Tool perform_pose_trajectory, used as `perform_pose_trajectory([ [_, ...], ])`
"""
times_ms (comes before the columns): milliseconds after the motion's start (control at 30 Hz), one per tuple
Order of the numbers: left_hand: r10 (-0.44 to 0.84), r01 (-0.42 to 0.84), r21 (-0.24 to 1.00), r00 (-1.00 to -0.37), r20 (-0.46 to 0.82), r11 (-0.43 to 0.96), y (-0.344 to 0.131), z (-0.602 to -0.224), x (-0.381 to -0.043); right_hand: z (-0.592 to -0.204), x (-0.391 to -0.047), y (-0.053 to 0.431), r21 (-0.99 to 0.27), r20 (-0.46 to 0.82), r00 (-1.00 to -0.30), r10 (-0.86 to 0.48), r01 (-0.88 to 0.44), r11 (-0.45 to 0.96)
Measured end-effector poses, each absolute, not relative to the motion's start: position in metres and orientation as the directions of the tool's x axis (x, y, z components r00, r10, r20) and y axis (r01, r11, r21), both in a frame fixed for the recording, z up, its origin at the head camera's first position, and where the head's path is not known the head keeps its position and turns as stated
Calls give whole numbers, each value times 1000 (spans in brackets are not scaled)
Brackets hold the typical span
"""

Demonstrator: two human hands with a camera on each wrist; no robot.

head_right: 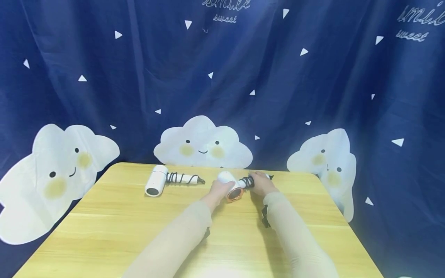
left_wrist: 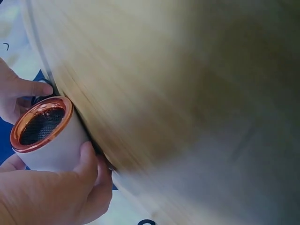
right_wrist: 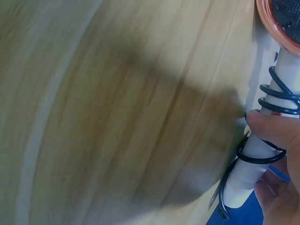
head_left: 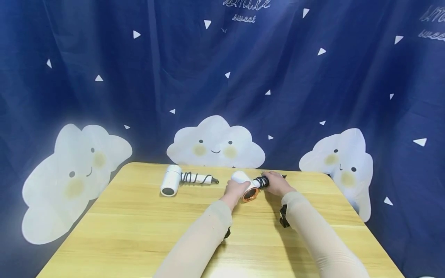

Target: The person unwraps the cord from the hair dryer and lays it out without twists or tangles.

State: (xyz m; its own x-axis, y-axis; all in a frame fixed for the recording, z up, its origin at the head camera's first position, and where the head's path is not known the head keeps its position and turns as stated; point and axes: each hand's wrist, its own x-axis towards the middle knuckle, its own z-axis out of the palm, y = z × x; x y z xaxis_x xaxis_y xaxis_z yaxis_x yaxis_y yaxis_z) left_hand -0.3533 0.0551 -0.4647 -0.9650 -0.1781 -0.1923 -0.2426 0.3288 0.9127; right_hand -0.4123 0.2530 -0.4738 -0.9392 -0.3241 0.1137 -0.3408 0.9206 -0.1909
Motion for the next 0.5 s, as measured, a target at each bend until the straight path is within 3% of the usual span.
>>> perform_pose_trajectory([
  [500,-197,-296,895,-950,-241,333,46,-461,-350,-460,-397,243,-160,88,-932,-350,-361,919],
])
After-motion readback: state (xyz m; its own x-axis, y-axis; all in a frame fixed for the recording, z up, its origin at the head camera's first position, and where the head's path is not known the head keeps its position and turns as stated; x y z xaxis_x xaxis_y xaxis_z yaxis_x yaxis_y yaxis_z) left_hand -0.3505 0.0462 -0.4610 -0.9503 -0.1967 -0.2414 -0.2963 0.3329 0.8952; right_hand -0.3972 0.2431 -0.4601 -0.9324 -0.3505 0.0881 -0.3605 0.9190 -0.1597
